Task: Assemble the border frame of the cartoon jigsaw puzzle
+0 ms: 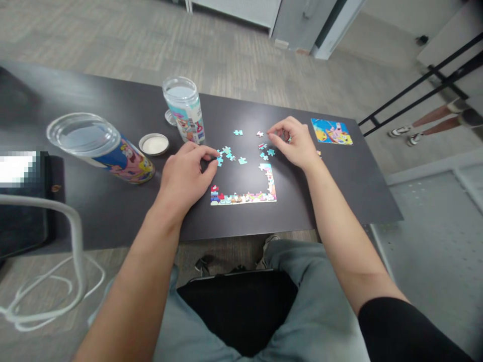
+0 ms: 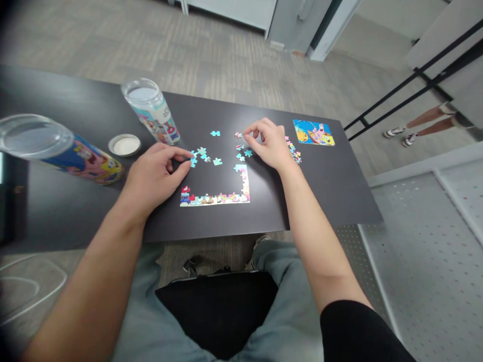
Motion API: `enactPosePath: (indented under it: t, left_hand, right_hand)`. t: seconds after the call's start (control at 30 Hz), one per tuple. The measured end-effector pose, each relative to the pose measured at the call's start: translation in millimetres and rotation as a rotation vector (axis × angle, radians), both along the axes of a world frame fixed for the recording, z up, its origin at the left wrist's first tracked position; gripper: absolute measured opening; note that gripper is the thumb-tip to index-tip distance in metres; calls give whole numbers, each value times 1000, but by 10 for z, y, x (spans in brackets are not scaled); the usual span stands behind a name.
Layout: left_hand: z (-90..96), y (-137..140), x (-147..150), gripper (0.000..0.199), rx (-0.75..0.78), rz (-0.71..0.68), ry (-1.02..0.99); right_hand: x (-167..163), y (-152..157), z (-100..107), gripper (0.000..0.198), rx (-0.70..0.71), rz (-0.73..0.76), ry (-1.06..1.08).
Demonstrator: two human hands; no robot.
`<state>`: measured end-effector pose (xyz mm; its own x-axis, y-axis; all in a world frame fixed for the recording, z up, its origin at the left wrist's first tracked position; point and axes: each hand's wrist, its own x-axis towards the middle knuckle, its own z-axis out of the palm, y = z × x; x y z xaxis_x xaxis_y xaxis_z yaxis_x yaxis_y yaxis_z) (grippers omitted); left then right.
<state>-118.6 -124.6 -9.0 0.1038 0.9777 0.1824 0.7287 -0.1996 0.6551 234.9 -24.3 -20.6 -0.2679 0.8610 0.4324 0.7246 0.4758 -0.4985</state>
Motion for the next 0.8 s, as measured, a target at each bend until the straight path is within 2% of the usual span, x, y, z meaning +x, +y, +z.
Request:
enactPosePath:
  t: [0.17,0.33,0.43,0.63,0.8]
  left_hand:
    - [-17,-19,18,29,8,-11,20]
    - [-21,-29,22,32,17,-10,54]
    - [-11,-32,22,34,23,-14,88]
    - [-12,-31,14,36,30,-13,72]
    - [-39,-32,-7,36,16,-3,37]
  right_hand:
    - [42,-335,-89,24,-102,-3,90]
    - [-6,-631,-171,31,-121,-58,128]
    - [-36,-644,-173,29,-112,-81,103]
    - [-59,-568,-145,23,-108,-7,13]
    - [-79,-572,-125,28,-110,15,-26]
